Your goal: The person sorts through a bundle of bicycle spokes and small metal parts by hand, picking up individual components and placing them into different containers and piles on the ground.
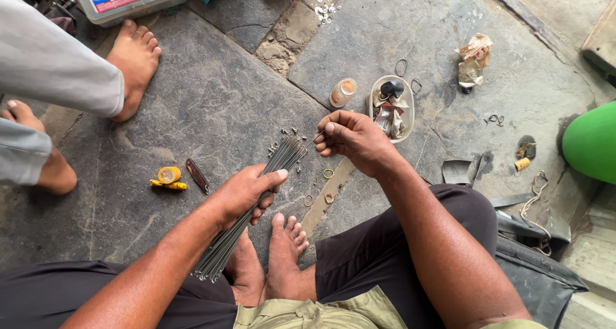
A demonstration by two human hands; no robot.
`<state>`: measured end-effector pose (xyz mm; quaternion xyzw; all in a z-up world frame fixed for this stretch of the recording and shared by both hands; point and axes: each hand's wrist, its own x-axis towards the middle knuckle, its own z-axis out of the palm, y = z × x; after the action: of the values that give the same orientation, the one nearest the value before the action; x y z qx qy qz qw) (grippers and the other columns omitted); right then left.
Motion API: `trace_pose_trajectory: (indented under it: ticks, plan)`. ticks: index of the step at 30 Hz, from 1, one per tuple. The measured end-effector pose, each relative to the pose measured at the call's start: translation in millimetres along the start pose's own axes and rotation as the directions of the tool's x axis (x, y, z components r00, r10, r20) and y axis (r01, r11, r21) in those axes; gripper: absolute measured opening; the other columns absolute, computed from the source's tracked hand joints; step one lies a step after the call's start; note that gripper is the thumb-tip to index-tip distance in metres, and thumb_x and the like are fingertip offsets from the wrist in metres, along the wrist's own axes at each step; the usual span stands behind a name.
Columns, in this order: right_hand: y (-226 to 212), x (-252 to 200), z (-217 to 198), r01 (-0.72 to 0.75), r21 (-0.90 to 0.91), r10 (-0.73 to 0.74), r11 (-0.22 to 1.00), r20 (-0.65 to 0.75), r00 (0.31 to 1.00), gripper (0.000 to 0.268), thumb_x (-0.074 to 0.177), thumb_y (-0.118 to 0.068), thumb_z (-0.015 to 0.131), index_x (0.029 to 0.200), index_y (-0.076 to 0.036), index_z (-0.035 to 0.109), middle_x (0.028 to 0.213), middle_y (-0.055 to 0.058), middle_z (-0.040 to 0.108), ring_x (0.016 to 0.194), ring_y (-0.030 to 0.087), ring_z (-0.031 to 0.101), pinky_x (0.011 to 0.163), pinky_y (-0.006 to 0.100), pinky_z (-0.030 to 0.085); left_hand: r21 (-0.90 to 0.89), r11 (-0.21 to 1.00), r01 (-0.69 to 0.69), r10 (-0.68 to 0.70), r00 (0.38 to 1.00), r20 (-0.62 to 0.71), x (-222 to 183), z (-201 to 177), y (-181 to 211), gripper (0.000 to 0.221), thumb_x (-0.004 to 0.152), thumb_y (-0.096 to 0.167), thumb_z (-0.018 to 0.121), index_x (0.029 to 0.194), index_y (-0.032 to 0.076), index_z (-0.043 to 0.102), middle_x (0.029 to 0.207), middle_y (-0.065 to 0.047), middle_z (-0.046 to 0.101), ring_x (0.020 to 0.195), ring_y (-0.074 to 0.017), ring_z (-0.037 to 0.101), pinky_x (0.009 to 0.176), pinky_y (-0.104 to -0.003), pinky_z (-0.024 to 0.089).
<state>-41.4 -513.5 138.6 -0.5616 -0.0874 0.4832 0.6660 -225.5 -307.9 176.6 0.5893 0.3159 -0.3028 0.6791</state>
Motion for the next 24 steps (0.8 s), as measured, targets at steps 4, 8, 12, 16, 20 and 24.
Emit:
trace_pose_trajectory:
  ticks: [4, 8, 12, 16, 20, 24]
  plan:
    - [-2, -2, 4, 0.010, -0.066, -0.010, 0.998, 0.001, 1.000, 0.021, 0.105, -0.017, 0.056, 0.112, 0.001, 0.064, 0.095, 0.011, 0.072, 0.086, 0.017, 0.072, 0.077, 0.032, 0.062, 0.004, 1.000, 0.018, -0.018, 0.999, -0.026, -1, 1, -1, 0.042, 0.091, 0.049, 0.062, 0.078, 0.010, 0.053, 0.053, 0.001, 0.045, 0.038, -0.0104, 0.040, 0.036, -0.029, 0.036]
    - [-5, -3, 7, 0.005, -0.100, -0.007, 0.995, -0.013, 1.000, 0.021, 0.105, -0.017, 0.057, 0.112, 0.001, 0.065, 0.095, 0.011, 0.072, 0.086, 0.017, 0.072, 0.077, 0.032, 0.062, 0.049, 0.999, -0.013, 0.015, 0.999, -0.048, 1, 1, 0, 0.042, 0.091, 0.047, 0.064, 0.076, 0.010, 0.053, 0.050, 0.001, 0.044, 0.037, -0.0099, 0.039, 0.035, -0.029, 0.034]
    - [-12, -6, 10, 0.015, -0.223, -0.020, 0.975, -0.020, 1.000, 0.022, 0.104, -0.018, 0.056, 0.110, 0.000, 0.066, 0.093, 0.010, 0.073, 0.083, 0.016, 0.073, 0.075, 0.031, 0.063, 0.087, 0.996, -0.020, 0.026, 0.997, -0.077, 2, 0, 1, 0.042, 0.091, 0.047, 0.065, 0.077, 0.009, 0.054, 0.050, 0.000, 0.045, 0.037, -0.0103, 0.040, 0.035, -0.029, 0.034]
    - [-16, -9, 20, 0.000, -0.398, -0.006, 0.917, -0.015, 1.000, 0.022, 0.104, -0.018, 0.055, 0.107, 0.001, 0.066, 0.089, 0.009, 0.074, 0.079, 0.015, 0.074, 0.072, 0.031, 0.064, 0.140, 0.989, -0.056, 0.069, 0.994, -0.088, 3, 1, -1, 0.040, 0.090, 0.045, 0.067, 0.079, 0.008, 0.055, 0.051, 0.001, 0.048, 0.038, -0.0100, 0.043, 0.035, -0.030, 0.037]
    - [-20, -11, 24, -0.017, -0.479, 0.004, 0.877, -0.028, 1.000, 0.021, 0.104, -0.017, 0.057, 0.103, 0.002, 0.068, 0.086, 0.008, 0.074, 0.076, 0.015, 0.072, 0.068, 0.031, 0.062, 0.155, 0.988, -0.024, 0.040, 0.994, -0.097, 8, 2, -5, 0.042, 0.091, 0.047, 0.066, 0.080, 0.007, 0.057, 0.053, -0.001, 0.051, 0.039, -0.0116, 0.046, 0.036, -0.031, 0.039]
    - [-22, -15, 27, -0.002, -0.561, 0.022, 0.828, 0.030, 0.999, 0.016, 0.101, -0.015, 0.062, 0.101, 0.000, 0.068, 0.083, 0.008, 0.073, 0.075, 0.014, 0.072, 0.067, 0.030, 0.062, 0.092, 0.994, -0.057, 0.062, 0.997, -0.056, 14, 1, -9, 0.047, 0.091, 0.050, 0.067, 0.083, 0.004, 0.058, 0.057, 0.001, 0.053, 0.041, -0.0113, 0.050, 0.038, -0.030, 0.042]
